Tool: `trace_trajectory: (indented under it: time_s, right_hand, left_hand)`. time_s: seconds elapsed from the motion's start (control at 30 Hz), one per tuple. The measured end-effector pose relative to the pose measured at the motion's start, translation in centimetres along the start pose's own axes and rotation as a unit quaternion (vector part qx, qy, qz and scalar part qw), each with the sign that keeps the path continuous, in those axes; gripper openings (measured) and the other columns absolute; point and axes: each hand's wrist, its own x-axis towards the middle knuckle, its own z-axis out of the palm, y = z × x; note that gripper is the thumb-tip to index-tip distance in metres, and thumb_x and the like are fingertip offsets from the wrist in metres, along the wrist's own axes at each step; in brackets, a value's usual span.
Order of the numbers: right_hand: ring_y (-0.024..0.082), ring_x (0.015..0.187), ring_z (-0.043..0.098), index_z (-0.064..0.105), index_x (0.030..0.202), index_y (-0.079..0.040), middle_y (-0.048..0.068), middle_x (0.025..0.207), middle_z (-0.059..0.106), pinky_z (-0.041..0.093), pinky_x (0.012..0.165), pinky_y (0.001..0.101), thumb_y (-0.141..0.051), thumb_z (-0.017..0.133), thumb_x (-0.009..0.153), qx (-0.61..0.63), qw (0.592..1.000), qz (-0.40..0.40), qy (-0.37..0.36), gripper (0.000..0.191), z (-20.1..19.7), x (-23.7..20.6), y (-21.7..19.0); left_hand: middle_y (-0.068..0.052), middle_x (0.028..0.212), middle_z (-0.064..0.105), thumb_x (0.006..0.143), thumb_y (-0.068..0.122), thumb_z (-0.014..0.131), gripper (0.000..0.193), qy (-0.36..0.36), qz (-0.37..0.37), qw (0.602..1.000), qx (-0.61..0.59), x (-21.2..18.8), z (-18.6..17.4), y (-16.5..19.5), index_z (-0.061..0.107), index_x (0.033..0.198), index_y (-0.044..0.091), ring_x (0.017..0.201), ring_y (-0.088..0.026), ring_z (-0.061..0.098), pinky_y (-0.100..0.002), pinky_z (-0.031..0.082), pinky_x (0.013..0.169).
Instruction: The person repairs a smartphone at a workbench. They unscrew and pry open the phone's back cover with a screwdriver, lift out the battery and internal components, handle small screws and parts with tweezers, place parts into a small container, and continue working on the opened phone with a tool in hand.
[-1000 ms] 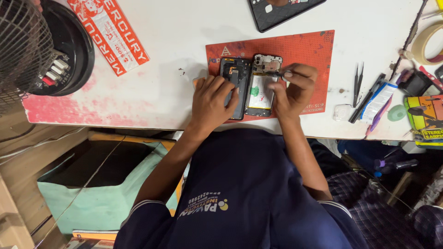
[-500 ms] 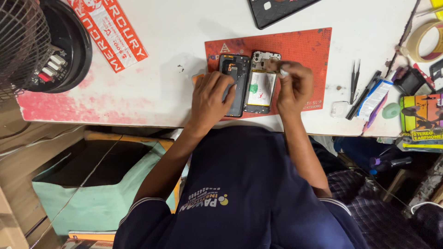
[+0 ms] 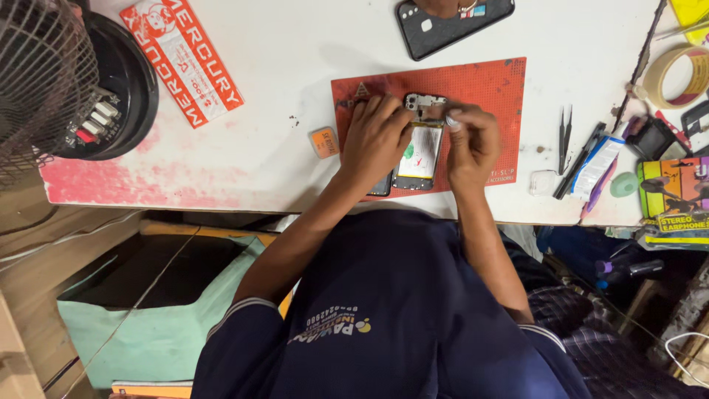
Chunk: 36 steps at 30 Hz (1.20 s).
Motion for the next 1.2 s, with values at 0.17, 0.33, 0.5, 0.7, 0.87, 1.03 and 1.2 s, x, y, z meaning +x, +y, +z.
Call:
trace_trajectory:
  time_s: [0.17, 0.33, 0.5, 0.7, 0.87, 1.03, 1.2]
  right_hand:
    - [0.024, 0.117, 0.066, 0.054, 0.117, -0.004, 0.014, 0.123, 0.062, 0.05, 0.112, 0.043, -0.004, 0.066, 0.105, -0.061, 0.996, -0.069, -0.009, 0.016, 0.3, 0.0, -0.5]
    - [0.024, 0.118, 0.063, 0.053, 0.123, -0.005, 0.013, 0.127, 0.06, 0.049, 0.109, 0.0391, -0.004, 0.073, 0.102, -0.048, 0.995, -0.088, -0.011, 0.028, 0.2, 0.0, -0.4]
    - [0.024, 0.126, 0.065, 0.053, 0.129, -0.002, 0.016, 0.131, 0.067, 0.054, 0.105, 0.0343, 0.0, 0.066, 0.104, -0.025, 1.0, 0.011, -0.005, 0.028, -0.6, -0.4, -0.1]
    - [0.027, 0.113, 0.071, 0.054, 0.124, -0.002, 0.019, 0.117, 0.07, 0.059, 0.103, 0.0419, 0.009, 0.062, 0.107, -0.004, 0.995, -0.048, 0.087, 0.021, -1.2, 0.0, 0.7]
    - [0.026, 0.109, 0.071, 0.054, 0.125, -0.002, 0.018, 0.113, 0.07, 0.061, 0.103, 0.0439, 0.012, 0.06, 0.108, -0.034, 0.985, -0.095, 0.137, 0.023, -2.8, 1.8, 0.5]
    - [0.024, 0.111, 0.071, 0.054, 0.125, -0.001, 0.017, 0.115, 0.069, 0.061, 0.104, 0.0435, 0.01, 0.061, 0.109, -0.049, 0.984, -0.106, 0.133, 0.021, -2.7, 2.7, 0.5]
    - [0.023, 0.11, 0.07, 0.054, 0.126, -0.001, 0.016, 0.115, 0.069, 0.061, 0.103, 0.0413, 0.01, 0.061, 0.11, -0.06, 0.985, -0.107, 0.12, 0.021, -2.4, 2.8, 0.2]
  left_hand:
    - [-0.006, 0.097, 0.057, 0.088, 0.01, 0.07, 0.004, -0.036, 0.032, 0.998, 0.035, 1.4, 1.1, -0.1, 0.069, 0.089, 0.007, 0.095, -0.025, 0.055, -0.042, 0.043, 0.085]
    - [-0.006, 0.095, 0.059, 0.087, 0.009, 0.067, 0.004, -0.062, 0.073, 0.991, 0.09, 1.9, 0.8, 0.2, 0.07, 0.088, 0.006, 0.095, -0.024, 0.055, -0.04, 0.042, 0.084]
    - [-0.005, 0.094, 0.062, 0.083, 0.009, 0.066, 0.008, -0.087, 0.107, 0.98, 0.146, 2.8, 0.7, 0.5, 0.072, 0.088, 0.005, 0.097, -0.022, 0.057, -0.039, 0.042, 0.086]
    - [-0.005, 0.087, 0.061, 0.082, 0.01, 0.068, 0.01, -0.085, 0.137, 0.971, 0.178, 3.8, 0.7, 1.3, 0.075, 0.089, 0.007, 0.093, -0.021, 0.056, -0.038, 0.042, 0.083]
    - [-0.004, 0.087, 0.061, 0.079, 0.01, 0.07, 0.006, -0.109, 0.169, 0.959, 0.198, 4.2, 0.7, 1.3, 0.074, 0.081, 0.007, 0.092, -0.02, 0.057, -0.037, 0.043, 0.082]
    - [-0.004, 0.086, 0.063, 0.078, 0.008, 0.07, 0.005, -0.11, 0.182, 0.955, 0.205, 4.4, 1.0, 1.1, 0.074, 0.079, 0.007, 0.092, -0.02, 0.058, -0.037, 0.044, 0.083]
    - [-0.006, 0.085, 0.065, 0.077, 0.005, 0.071, 0.003, -0.126, 0.172, 0.959, 0.188, 4.6, 1.7, 0.6, 0.074, 0.076, 0.006, 0.093, -0.021, 0.059, -0.038, 0.044, 0.086]
